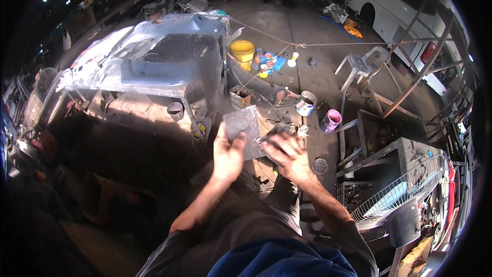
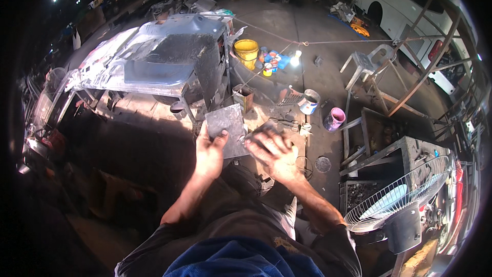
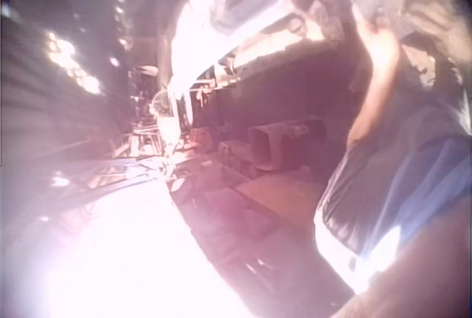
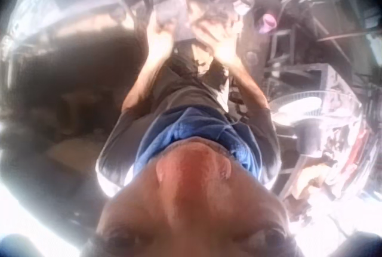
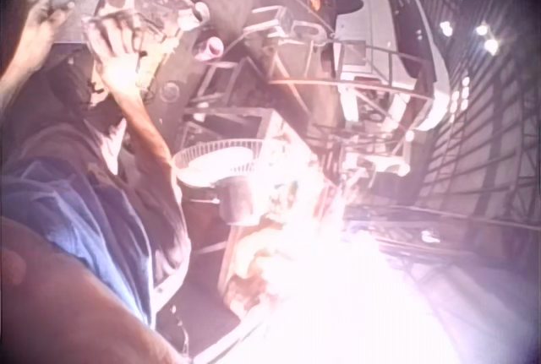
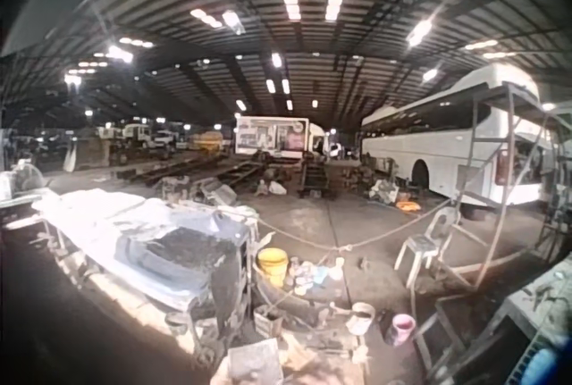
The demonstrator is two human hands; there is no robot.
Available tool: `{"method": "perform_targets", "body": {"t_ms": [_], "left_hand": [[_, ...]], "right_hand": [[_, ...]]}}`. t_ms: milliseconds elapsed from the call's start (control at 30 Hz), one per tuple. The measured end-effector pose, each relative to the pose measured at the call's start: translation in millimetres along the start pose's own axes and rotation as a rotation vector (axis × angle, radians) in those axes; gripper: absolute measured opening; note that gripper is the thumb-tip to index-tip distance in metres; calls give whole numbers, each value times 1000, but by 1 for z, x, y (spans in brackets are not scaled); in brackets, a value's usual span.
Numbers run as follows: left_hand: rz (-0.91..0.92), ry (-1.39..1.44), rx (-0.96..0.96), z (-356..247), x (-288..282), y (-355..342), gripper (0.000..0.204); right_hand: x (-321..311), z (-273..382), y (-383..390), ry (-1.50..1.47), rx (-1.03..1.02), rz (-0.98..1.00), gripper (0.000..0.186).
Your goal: The person sits on the floor of a workshop and uses a sanding block to smooth the surface of a car bumper. They repeatedly rub the sanding block over the grille and surrounding areas of the bumper.
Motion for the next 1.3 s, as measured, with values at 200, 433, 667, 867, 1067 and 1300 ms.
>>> {"method": "perform_targets", "body": {"t_ms": [200,433,667,867,1067,1300], "left_hand": [[-11,145,-50,0,10,-6,38],[101,589,-378,-8,26,-4,43],[113,131,55,-12,16,-3,30],[193,-226,379,-16,27,3,30],[-58,142,311,-18,5,-6,29],[64,458,-493,20,14,1,37]], "right_hand": [[-11,16,-26,60,-73,26,50],[-8,-4,-19,-196,89,-179,48],[-26,-16,-29,148,54,-116,42],[-3,15,-26,-69,77,113,66],[-6,6,-18,-309,275,-64,39],[0,6,-9,-210,147,-191,56]]}}
Point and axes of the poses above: each hand's wrist, its own y-axis away from the middle knuckle, its own x-axis out of the palm, z = x × y, the point moved 5 cm from there along -y, towards the middle knuckle, and after that the axes turned 11 degrees about -z, right-handed, at the moved point
